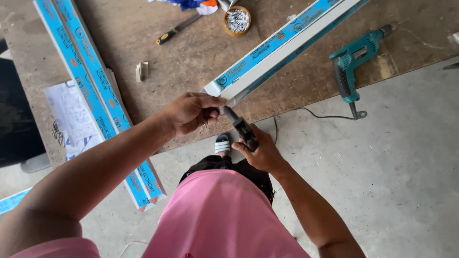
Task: Assemble aluminum frames by drilling holes and installing rivets
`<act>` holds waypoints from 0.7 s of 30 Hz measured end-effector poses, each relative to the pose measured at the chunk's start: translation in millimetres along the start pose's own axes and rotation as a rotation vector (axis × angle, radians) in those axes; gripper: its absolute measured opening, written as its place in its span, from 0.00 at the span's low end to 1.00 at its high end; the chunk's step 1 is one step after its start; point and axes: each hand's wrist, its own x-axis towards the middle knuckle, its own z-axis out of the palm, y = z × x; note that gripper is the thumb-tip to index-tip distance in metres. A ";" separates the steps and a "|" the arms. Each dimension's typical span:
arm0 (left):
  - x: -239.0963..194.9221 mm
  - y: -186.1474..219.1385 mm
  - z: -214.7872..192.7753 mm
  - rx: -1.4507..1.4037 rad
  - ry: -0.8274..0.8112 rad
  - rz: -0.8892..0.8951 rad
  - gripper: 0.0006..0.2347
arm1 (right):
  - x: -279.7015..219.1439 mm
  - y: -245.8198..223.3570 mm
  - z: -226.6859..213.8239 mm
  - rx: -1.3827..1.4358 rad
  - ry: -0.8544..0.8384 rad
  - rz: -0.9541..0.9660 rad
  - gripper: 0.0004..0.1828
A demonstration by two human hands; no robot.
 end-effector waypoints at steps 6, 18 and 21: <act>-2.4 8.2 -2.1 -0.050 0.023 0.037 0.07 | 13.5 -5.3 7.6 -0.153 0.031 0.166 0.24; 12.7 6.1 -2.6 -0.024 -0.025 0.010 0.08 | 7.8 5.9 4.3 0.020 0.084 0.083 0.16; 3.4 3.6 -2.3 -0.023 -0.038 -0.015 0.08 | 12.7 10.4 17.0 -0.052 0.198 0.014 0.19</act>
